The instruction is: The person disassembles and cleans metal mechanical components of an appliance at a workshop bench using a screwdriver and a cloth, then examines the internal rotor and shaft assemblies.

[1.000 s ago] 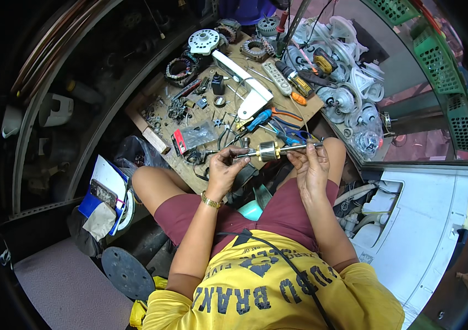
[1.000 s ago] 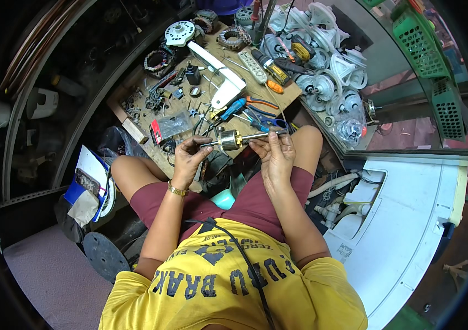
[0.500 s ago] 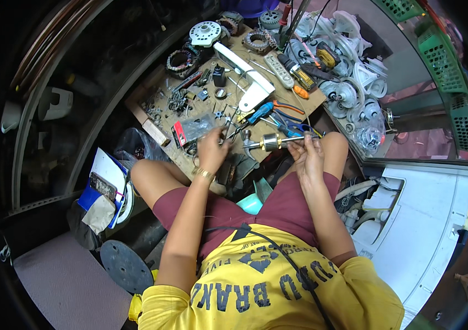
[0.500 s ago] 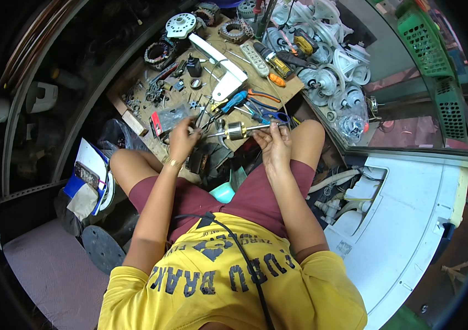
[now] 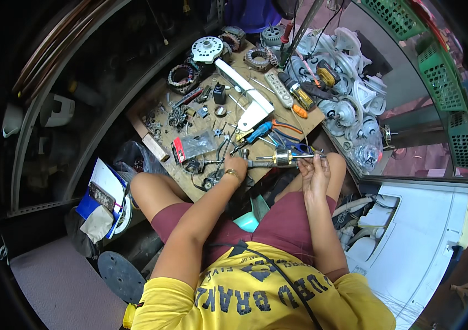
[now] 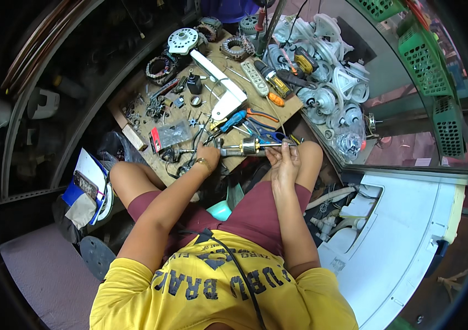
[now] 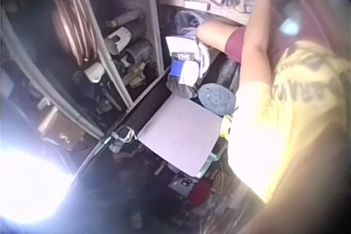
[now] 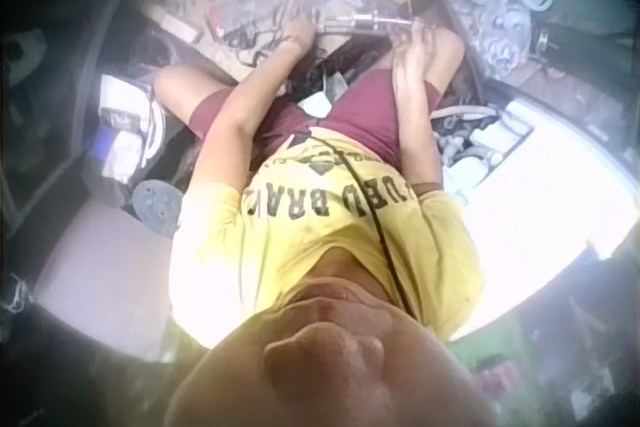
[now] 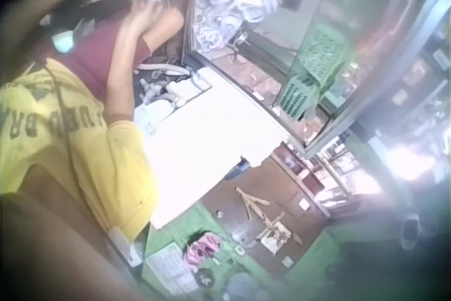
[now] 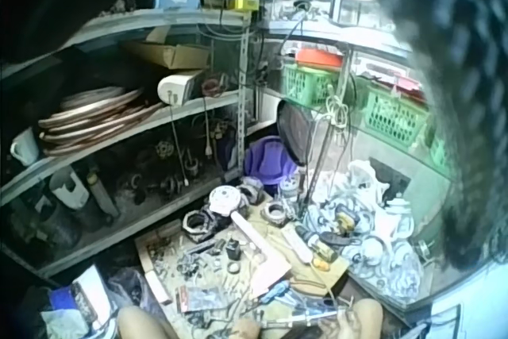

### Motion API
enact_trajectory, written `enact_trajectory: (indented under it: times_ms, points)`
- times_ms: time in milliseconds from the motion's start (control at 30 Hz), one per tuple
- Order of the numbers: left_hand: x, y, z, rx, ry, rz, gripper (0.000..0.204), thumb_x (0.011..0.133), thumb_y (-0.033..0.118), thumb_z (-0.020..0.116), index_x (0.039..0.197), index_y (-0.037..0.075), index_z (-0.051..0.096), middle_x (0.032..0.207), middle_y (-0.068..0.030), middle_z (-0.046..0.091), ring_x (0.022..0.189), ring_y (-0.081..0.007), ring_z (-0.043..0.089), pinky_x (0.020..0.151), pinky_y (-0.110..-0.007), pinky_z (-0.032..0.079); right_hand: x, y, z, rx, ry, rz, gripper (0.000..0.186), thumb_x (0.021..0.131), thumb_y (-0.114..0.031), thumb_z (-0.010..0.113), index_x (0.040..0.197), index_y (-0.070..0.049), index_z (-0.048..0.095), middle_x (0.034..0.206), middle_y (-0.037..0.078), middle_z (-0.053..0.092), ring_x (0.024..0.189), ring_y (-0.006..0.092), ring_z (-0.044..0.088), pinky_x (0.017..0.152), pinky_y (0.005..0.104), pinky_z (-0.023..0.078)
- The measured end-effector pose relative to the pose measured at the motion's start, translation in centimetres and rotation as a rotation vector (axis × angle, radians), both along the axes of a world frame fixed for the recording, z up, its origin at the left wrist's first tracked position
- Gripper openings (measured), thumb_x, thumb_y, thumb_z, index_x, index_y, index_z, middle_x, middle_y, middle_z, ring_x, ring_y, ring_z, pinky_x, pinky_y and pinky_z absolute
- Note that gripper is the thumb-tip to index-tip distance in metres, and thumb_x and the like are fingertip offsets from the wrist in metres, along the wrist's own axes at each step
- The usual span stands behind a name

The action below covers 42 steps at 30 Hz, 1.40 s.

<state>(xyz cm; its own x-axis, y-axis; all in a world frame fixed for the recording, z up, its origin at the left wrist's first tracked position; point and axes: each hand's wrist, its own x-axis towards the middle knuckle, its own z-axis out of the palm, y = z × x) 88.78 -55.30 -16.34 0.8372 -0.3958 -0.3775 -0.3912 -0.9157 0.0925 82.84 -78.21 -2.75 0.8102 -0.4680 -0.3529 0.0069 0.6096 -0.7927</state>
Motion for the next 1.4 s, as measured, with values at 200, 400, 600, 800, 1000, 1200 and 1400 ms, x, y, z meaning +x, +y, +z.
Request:
enact_trajectory:
  times_ms: [200,400,600,800,1000,1200,1400]
  points:
    - [8.7,3.1,4.4,-0.505,-0.042,0.319,0.027,0.081,0.031,0.075,0.093,0.006,0.073,0.094,-0.0191,0.072,0.087,-0.0365,0.070,0.078,-0.046,0.056,2.2,-0.4,-0.9,0.034,0.007,-0.054,0.013,0.101,-0.016,0.062,0.106,-0.006,0.057,0.089,0.015,0.068,0.080,0.0267,0.073,0.073,0.0383,0.065]
    - [17.1,4.0,2.7,-0.708,-0.495,0.916,0.075,0.067,0.026,0.090,0.124,-0.001,0.049,0.128,-0.0237,0.052,0.118,-0.0454,0.051,0.102,-0.051,0.043,4.7,0.4,0.8,0.093,-0.043,-0.040,0.013,0.102,-0.018,0.061,0.106,-0.006,0.057,0.091,0.014,0.068,0.084,0.0274,0.073,0.074,0.0383,0.065]
    - [21.3,4.2,-0.7,-0.662,-0.482,1.001,0.066,0.070,0.030,0.086,0.123,0.007,0.053,0.130,-0.0164,0.056,0.113,-0.0452,0.053,0.102,-0.053,0.043,6.1,0.2,2.2,0.116,-0.067,-0.040,0.014,0.102,-0.017,0.060,0.108,-0.005,0.057,0.091,0.014,0.068,0.082,0.0283,0.073,0.073,0.0389,0.065]
    - [19.1,5.6,1.6,-0.994,-0.640,0.823,0.043,0.071,0.021,0.078,0.107,0.005,0.060,0.103,-0.0148,0.065,0.100,-0.0349,0.061,0.094,-0.048,0.044,7.3,0.1,2.6,0.063,-0.096,-0.045,0.013,0.102,-0.016,0.060,0.108,-0.005,0.058,0.090,0.015,0.069,0.080,0.0272,0.073,0.072,0.0378,0.065]
    - [11.3,8.1,11.4,-0.837,-0.817,0.332,0.041,0.067,0.014,0.078,0.105,0.012,0.066,0.106,-0.0039,0.066,0.100,-0.0245,0.061,0.094,-0.043,0.037,8.2,0.2,2.5,-0.008,-0.125,-0.054,0.012,0.101,-0.013,0.061,0.109,-0.003,0.060,0.090,0.015,0.070,0.080,0.0261,0.073,0.073,0.0376,0.065]
    - [7.2,9.4,16.2,-0.564,-0.815,-0.029,0.050,0.064,0.026,0.082,0.113,0.029,0.072,0.110,0.0056,0.066,0.104,-0.0203,0.059,0.095,-0.048,0.032,7.9,1.4,2.5,-0.043,-0.155,-0.034,0.013,0.101,-0.012,0.062,0.111,-0.003,0.061,0.090,0.015,0.070,0.079,0.0275,0.074,0.072,0.0385,0.066]
    - [5.8,8.9,18.2,-0.528,-0.890,-0.110,0.045,0.069,0.025,0.080,0.112,0.032,0.072,0.109,0.0074,0.066,0.104,-0.0176,0.060,0.096,-0.048,0.031,6.9,2.0,2.7,-0.046,-0.176,-0.028,0.014,0.100,-0.013,0.062,0.110,-0.003,0.061,0.090,0.015,0.070,0.078,0.0275,0.074,0.070,0.0384,0.066]
